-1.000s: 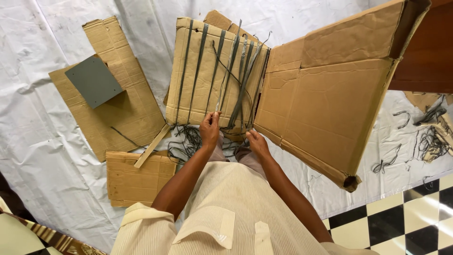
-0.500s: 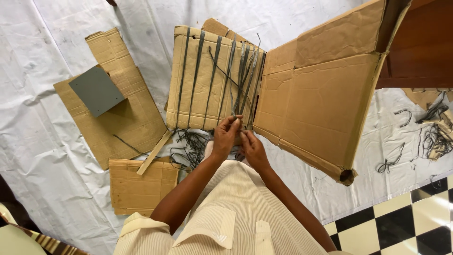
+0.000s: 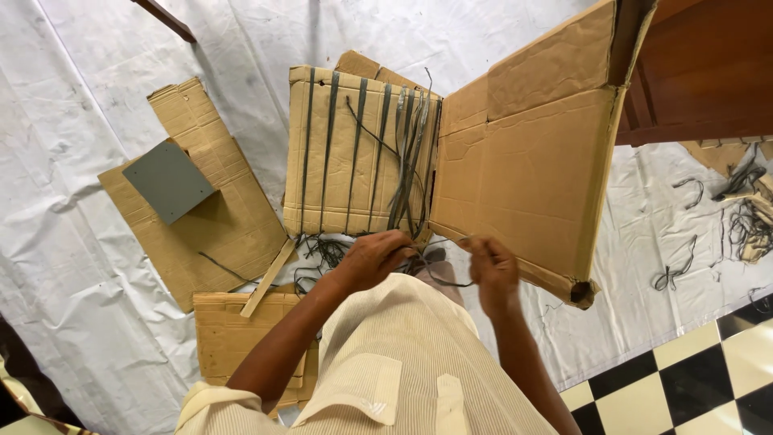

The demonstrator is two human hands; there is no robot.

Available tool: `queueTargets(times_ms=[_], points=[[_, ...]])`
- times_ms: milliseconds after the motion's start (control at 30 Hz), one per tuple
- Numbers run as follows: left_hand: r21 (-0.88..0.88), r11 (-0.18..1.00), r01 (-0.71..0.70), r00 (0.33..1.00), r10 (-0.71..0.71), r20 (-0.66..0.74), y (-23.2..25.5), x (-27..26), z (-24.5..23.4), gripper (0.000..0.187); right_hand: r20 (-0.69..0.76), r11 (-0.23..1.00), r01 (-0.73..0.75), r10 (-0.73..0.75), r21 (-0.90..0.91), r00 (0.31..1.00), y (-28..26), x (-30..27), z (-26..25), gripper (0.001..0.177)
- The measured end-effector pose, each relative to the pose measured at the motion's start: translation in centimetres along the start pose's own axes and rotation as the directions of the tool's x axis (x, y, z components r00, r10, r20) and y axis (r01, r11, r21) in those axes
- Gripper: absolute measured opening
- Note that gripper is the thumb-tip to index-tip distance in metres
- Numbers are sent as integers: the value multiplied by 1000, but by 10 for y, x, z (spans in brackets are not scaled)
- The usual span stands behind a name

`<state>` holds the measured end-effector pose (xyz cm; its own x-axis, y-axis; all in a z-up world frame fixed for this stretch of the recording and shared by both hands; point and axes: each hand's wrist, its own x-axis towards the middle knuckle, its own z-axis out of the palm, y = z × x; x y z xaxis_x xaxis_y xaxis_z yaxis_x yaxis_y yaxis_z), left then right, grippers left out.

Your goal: Wrapping wooden furniture components with cardboard and securing them with plastic straps.

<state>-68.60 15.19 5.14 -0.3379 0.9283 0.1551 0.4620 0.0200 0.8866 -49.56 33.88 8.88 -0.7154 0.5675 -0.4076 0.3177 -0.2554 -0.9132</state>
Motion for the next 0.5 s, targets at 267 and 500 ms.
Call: queueTargets(times_ms=[267, 500], points=[[-88, 976, 197, 977, -203, -63, -4, -8, -38, 24, -161, 903, -2, 79, 429, 984, -76, -35, -8, 32], [-178, 952, 250, 950, -276, -146, 28, 25, -22, 21, -93, 863, 116, -81, 491, 992, -105, -78, -27, 37]])
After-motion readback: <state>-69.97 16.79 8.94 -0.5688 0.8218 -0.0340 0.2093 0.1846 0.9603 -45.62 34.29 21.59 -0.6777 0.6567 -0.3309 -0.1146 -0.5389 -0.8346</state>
